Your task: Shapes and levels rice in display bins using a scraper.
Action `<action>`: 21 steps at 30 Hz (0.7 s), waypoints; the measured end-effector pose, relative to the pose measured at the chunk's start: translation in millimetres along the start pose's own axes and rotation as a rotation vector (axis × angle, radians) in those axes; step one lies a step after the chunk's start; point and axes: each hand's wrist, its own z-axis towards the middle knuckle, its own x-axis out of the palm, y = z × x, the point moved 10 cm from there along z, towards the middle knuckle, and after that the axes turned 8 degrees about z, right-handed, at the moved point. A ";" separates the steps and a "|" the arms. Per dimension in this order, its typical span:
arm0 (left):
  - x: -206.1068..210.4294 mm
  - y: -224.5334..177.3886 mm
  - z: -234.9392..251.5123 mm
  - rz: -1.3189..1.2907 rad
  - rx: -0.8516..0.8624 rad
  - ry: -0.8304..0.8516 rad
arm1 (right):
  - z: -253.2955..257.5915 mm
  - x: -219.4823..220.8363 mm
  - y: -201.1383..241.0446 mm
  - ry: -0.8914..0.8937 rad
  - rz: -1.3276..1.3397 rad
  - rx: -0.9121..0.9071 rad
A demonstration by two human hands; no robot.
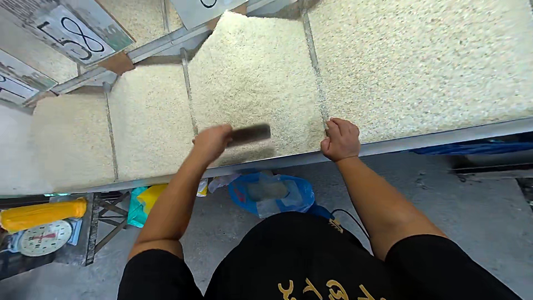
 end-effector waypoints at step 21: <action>73.0 -29.0 7.0 -0.096 0.129 0.171 | -2.6 -1.3 -1.7 -0.040 -0.008 0.003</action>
